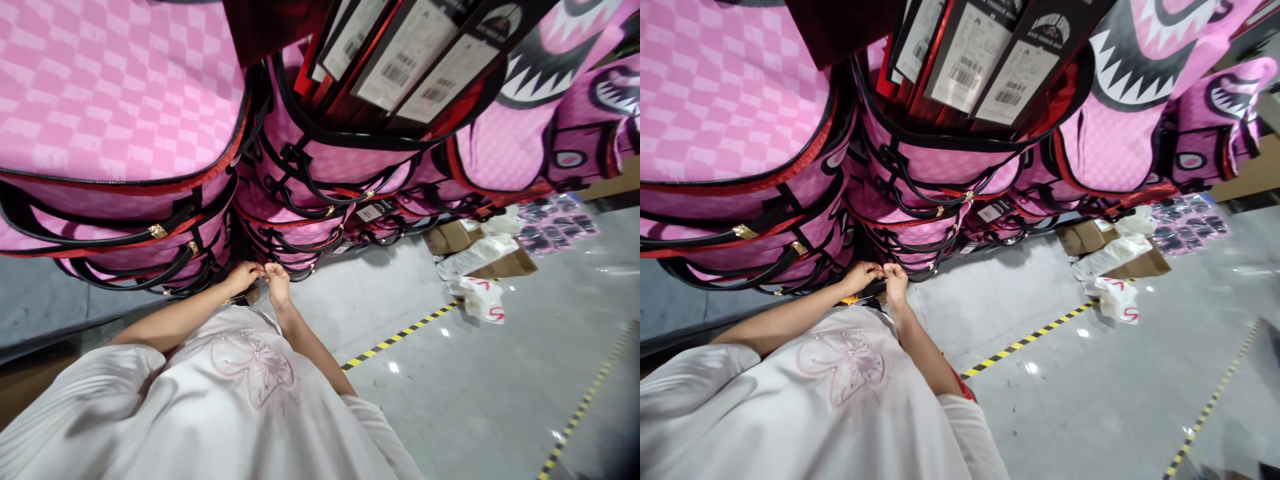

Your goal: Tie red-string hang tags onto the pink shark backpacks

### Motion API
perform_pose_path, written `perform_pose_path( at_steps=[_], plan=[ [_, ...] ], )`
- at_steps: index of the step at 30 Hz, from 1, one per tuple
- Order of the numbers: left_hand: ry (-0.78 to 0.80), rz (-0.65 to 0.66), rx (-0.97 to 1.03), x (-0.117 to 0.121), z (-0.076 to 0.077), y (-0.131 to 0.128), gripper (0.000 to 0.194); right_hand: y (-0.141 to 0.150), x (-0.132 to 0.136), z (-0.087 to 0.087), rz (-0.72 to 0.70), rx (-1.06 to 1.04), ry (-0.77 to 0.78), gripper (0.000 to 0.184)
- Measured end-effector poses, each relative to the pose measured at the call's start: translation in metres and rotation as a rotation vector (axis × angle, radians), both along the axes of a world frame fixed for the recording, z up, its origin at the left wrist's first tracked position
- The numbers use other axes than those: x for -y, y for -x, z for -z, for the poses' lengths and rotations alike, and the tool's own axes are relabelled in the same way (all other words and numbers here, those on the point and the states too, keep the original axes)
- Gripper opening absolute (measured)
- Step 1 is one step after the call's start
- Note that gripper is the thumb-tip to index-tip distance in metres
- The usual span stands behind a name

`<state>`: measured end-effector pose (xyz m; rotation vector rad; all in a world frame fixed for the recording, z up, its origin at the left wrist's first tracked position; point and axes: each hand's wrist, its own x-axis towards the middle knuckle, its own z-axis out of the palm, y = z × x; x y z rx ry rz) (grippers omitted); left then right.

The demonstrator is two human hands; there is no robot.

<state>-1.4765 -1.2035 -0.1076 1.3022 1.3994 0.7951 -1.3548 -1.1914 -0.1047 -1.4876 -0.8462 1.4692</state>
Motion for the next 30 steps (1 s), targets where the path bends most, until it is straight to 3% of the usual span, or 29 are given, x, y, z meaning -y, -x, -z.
perform_pose_path(
  at_steps=[10,20,25,30],
  plan=[
    [0.047,-0.056,-0.149,-0.001,0.002,-0.005,0.014,-0.001,0.001,0.003,-0.055,0.039,-0.125,0.014],
    [0.076,-0.034,-0.339,0.003,-0.012,-0.007,0.012,-0.002,0.005,0.015,-0.033,0.035,-0.114,0.017],
    [0.099,-0.094,-0.417,0.001,-0.012,-0.011,0.012,-0.003,0.001,0.016,-0.042,0.028,-0.138,0.018],
    [0.070,-0.082,-0.209,0.003,-0.005,-0.011,0.011,-0.002,0.000,0.017,-0.030,0.076,-0.172,0.018]
  ],
)
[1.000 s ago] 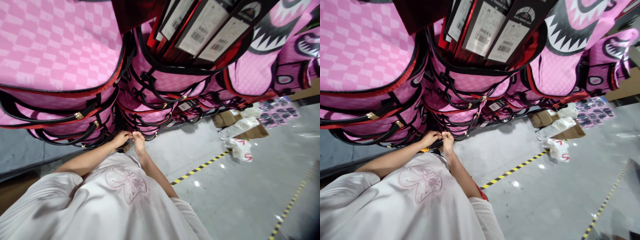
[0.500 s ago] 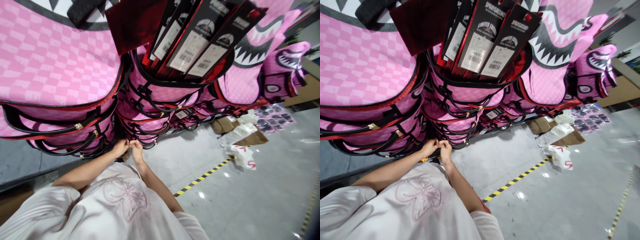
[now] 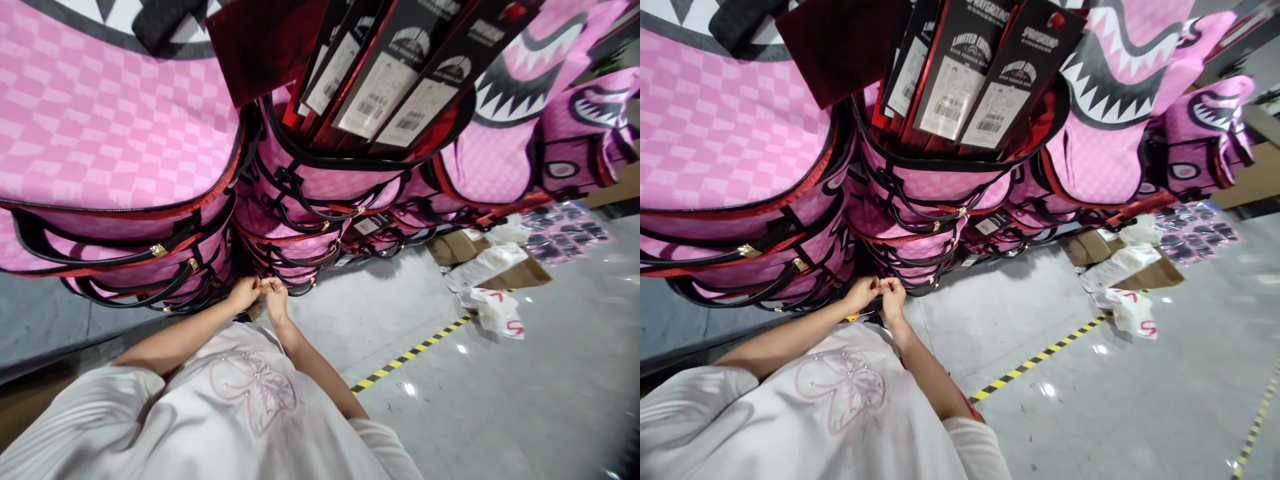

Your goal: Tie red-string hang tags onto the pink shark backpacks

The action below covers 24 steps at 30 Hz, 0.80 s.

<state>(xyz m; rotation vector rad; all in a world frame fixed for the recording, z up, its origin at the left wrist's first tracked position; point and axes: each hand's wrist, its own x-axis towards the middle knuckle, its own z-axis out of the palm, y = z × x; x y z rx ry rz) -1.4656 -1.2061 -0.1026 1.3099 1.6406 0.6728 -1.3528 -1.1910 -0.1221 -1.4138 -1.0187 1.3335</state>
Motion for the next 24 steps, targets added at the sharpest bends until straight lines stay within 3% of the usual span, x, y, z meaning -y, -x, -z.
perform_pose_path(
  at_steps=[4,9,16,22,24],
  plan=[
    [0.041,0.006,0.193,0.002,0.004,0.004,0.012,0.001,0.002,0.000,-0.012,-0.022,0.026,0.019],
    [-0.014,-0.053,-0.028,-0.002,-0.002,0.005,0.008,0.003,-0.001,-0.003,-0.011,-0.022,0.027,0.017],
    [0.033,-0.027,-0.152,-0.002,-0.009,0.004,0.014,0.008,-0.005,-0.002,0.006,-0.022,0.051,0.020],
    [0.036,0.077,-0.071,-0.004,-0.014,0.010,0.018,0.010,-0.004,-0.001,0.024,-0.034,0.062,0.021],
    [0.037,0.057,-0.099,-0.004,-0.015,0.011,0.015,0.010,-0.004,0.000,0.041,-0.039,0.057,0.021]
  ],
)
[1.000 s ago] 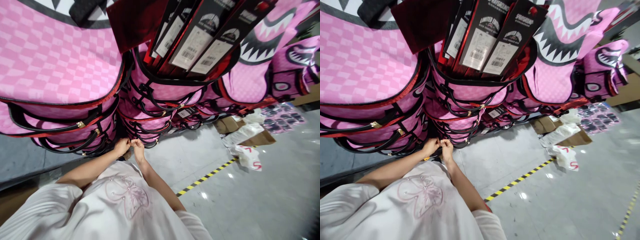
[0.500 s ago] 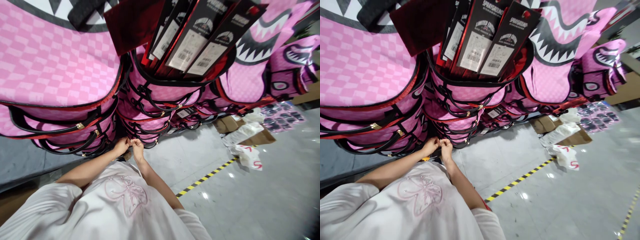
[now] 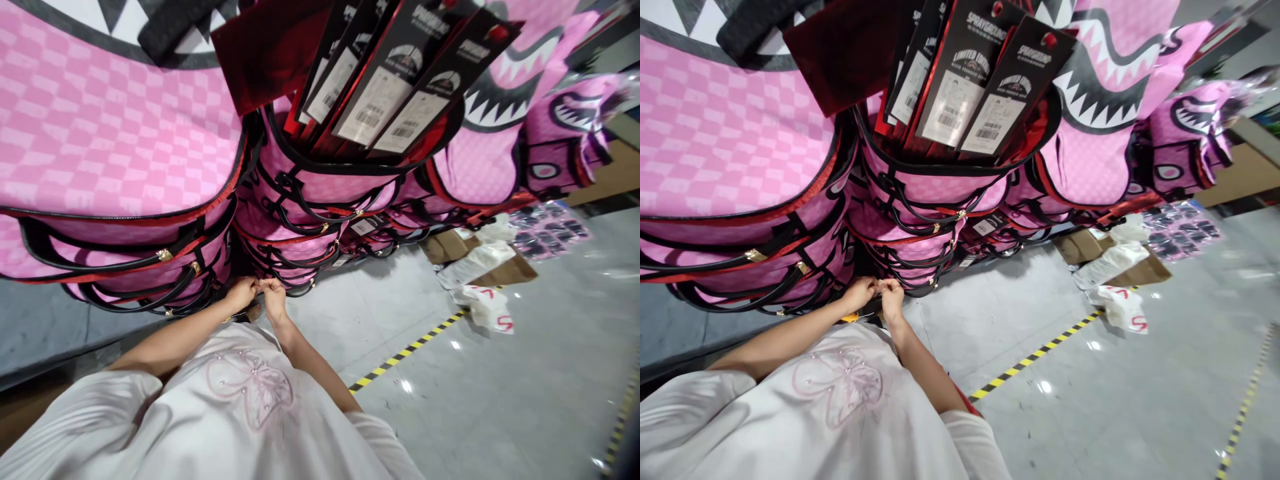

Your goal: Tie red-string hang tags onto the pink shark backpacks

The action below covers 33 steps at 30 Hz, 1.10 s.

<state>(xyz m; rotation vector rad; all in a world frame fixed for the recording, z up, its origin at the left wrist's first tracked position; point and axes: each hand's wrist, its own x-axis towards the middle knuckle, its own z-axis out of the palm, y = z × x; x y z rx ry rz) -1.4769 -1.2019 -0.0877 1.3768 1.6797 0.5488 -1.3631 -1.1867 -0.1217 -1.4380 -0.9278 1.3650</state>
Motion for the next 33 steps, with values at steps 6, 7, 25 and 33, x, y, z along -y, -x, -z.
perform_pose_path(
  at_steps=[6,7,25,33],
  plan=[
    [-0.053,0.037,0.092,0.003,0.003,0.003,0.014,0.000,0.000,0.000,0.035,0.005,-0.017,0.022],
    [-0.041,0.036,0.104,0.004,0.003,0.003,0.015,0.000,0.000,0.000,0.039,0.005,-0.017,0.022],
    [-0.069,0.058,0.046,-0.008,0.011,0.004,0.008,0.005,0.004,-0.012,0.073,0.033,0.005,0.021],
    [-0.092,0.069,0.058,-0.012,0.000,0.006,0.008,0.006,-0.002,-0.013,0.132,0.003,-0.006,0.022]
  ],
)
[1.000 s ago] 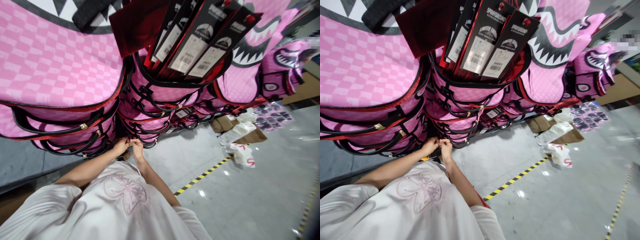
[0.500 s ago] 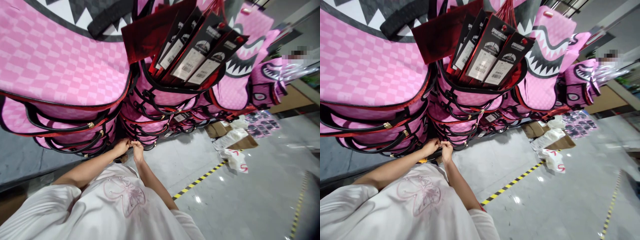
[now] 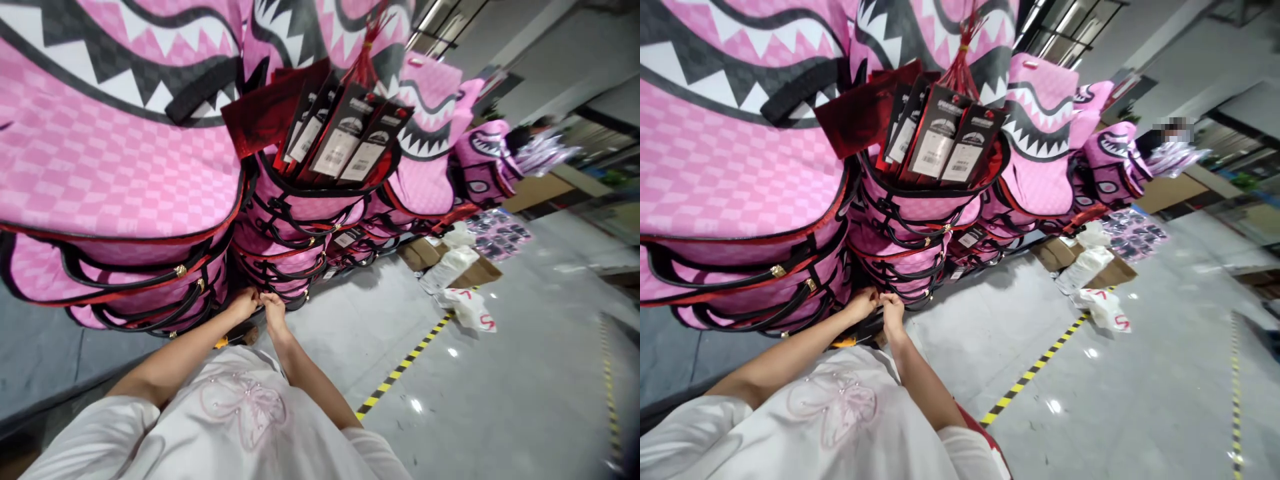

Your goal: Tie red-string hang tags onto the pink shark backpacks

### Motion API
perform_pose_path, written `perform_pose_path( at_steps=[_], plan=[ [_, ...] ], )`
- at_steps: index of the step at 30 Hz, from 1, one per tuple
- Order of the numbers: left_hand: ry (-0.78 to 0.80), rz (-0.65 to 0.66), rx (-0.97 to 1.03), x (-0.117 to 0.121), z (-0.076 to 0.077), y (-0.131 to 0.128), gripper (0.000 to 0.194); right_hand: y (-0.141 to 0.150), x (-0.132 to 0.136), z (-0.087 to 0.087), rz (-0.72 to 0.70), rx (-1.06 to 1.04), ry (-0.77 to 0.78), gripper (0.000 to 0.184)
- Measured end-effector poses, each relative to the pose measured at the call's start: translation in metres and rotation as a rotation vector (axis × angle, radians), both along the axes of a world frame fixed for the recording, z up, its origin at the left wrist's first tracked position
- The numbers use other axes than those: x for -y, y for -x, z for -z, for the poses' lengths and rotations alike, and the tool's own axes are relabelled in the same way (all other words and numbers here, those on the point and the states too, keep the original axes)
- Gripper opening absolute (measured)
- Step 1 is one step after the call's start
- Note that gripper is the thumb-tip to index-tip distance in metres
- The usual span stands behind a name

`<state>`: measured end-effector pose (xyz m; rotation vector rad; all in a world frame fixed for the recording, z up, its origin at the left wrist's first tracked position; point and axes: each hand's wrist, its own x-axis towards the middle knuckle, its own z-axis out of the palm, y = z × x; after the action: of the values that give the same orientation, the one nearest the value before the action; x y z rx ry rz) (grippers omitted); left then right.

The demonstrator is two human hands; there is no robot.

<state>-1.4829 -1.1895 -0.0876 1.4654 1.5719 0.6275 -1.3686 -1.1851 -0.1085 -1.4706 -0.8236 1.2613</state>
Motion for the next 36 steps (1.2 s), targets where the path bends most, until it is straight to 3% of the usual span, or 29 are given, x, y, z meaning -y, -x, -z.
perform_pose_path(
  at_steps=[11,16,20,24,28,32,36],
  plan=[
    [-0.011,0.023,0.011,-0.012,0.000,-0.005,0.007,0.005,-0.007,-0.013,0.052,-0.125,-0.008,0.022],
    [0.003,-0.099,0.033,-0.013,0.000,-0.011,0.012,0.000,-0.012,-0.019,0.010,-0.162,0.004,0.019],
    [0.054,-0.049,0.109,-0.013,-0.002,-0.015,0.012,-0.005,-0.017,-0.014,-0.060,-0.232,0.047,0.015],
    [0.030,-0.146,-0.035,-0.008,-0.004,-0.018,0.009,-0.010,-0.021,-0.008,-0.104,-0.196,0.038,0.009],
    [0.036,-0.080,0.008,-0.004,-0.001,-0.019,0.010,-0.013,-0.021,-0.007,-0.150,-0.210,0.084,0.012],
    [-0.003,-0.164,-0.155,-0.001,0.003,-0.019,0.004,-0.015,-0.020,-0.007,-0.161,-0.195,0.102,0.012],
    [0.045,-0.120,-0.045,-0.001,0.006,-0.021,0.010,-0.018,-0.024,0.000,-0.232,-0.169,0.111,0.014]
  ],
)
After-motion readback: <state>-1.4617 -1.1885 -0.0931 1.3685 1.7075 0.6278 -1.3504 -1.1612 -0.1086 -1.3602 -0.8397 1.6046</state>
